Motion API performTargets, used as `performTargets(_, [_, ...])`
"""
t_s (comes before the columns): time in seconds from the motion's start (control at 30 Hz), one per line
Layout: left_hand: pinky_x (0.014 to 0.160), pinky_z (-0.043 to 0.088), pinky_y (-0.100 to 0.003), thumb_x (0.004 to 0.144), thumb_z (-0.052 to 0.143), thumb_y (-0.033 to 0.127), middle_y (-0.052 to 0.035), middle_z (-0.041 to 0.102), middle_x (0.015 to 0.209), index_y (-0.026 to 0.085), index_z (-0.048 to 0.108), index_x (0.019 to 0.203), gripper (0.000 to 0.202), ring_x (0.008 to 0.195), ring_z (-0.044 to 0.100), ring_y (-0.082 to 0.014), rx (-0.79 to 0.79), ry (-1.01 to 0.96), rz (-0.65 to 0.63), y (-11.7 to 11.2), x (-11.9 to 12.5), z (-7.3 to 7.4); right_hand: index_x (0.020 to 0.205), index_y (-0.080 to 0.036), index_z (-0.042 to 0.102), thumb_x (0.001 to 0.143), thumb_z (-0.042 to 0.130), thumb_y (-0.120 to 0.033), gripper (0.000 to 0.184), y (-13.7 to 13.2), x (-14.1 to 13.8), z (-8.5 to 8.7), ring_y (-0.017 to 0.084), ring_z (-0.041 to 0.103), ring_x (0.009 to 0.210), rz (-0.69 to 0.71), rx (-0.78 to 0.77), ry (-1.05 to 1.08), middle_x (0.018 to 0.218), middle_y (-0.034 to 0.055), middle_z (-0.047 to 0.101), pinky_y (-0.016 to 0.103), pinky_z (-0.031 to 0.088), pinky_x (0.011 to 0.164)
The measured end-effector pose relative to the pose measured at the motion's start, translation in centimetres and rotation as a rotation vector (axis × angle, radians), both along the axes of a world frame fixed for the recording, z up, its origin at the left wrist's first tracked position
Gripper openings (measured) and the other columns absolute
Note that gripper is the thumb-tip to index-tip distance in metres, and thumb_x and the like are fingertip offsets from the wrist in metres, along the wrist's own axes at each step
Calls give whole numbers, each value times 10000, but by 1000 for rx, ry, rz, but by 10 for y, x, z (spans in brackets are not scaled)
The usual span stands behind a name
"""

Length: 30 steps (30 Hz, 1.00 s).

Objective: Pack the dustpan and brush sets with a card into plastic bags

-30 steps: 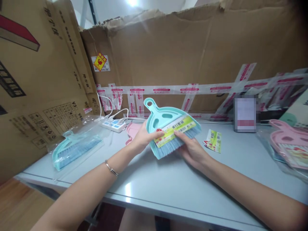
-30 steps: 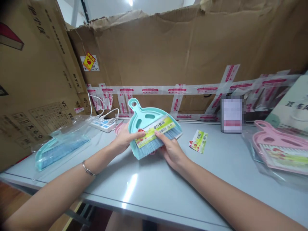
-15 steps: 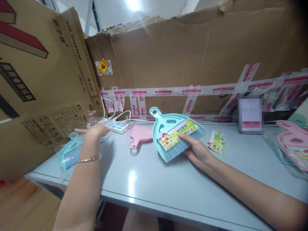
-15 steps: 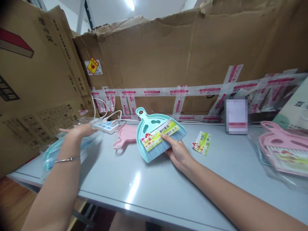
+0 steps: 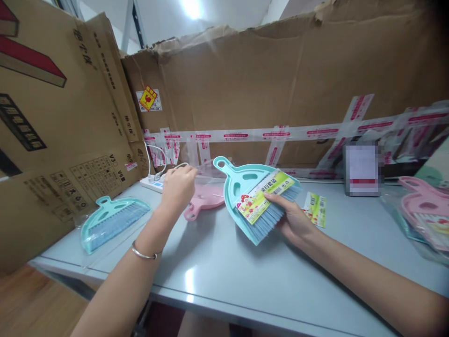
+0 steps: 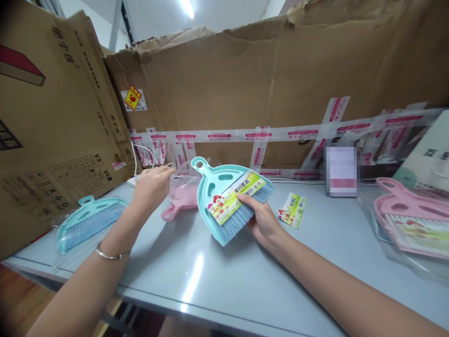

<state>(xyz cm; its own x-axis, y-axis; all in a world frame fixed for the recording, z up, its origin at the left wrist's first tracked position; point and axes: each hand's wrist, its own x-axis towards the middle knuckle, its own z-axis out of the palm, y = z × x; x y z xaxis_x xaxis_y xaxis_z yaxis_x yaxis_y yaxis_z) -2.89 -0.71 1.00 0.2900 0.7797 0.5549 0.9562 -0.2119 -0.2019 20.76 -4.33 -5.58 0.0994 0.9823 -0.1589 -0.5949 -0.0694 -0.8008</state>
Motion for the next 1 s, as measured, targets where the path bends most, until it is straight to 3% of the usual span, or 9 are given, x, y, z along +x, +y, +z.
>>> performTargets(0.2, [651, 442, -309, 860, 359, 89, -104, 674, 984, 176, 583, 1104, 343, 910, 623, -241, -70, -19, 60, 5, 7, -11, 1086, -186, 634, 702, 692, -147, 390, 1, 4, 3, 224, 668, 855, -23, -74, -29, 1013, 68, 695, 308, 587, 658])
performTargets(0.47, [684, 460, -303, 867, 392, 108, -109, 660, 993, 151, 526, 1164, 329, 915, 619, -234, 4, -141, 8, 13, 7, -21, 1054, -109, 628, 747, 646, -121, 308, -4, 3, 6, 221, 685, 758, 101, -151, -155, 985, 126, 699, 299, 588, 631])
performTargets(0.57, [728, 467, -299, 855, 402, 84, -103, 651, 950, 134, 574, 1076, 284, 897, 607, -215, 49, -128, -118, 13, 11, -26, 1047, -94, 625, 770, 631, -111, 277, -5, 0, 6, 214, 688, 768, 132, -169, -162, 981, 136, 700, 284, 588, 653])
performTargets(0.77, [612, 438, -248, 882, 415, 108, -42, 605, 761, 153, 607, 923, 201, 724, 565, -154, 176, 115, -597, 1, 32, -36, 1117, -107, 586, 791, 625, -75, 329, -5, -6, -1, 201, 688, 786, 165, -122, -87, 970, 105, 703, 282, 593, 653])
performTargets(0.9, [558, 407, -237, 894, 388, 80, -20, 574, 685, 135, 598, 925, 219, 640, 527, -130, 309, 168, -768, -10, 46, -41, 1119, -106, 570, 826, 559, -24, 304, -7, -12, -2, 169, 687, 711, 110, -138, 41, 885, 73, 711, 254, 595, 615])
performTargets(1.0, [547, 411, -232, 914, 397, 122, -8, 570, 655, 138, 599, 895, 203, 611, 524, -116, 289, 174, -860, -13, 51, -44, 1073, -92, 581, 860, 507, -23, 236, -7, -13, -1, 144, 676, 637, 75, -166, 118, 792, 57, 706, 226, 594, 585])
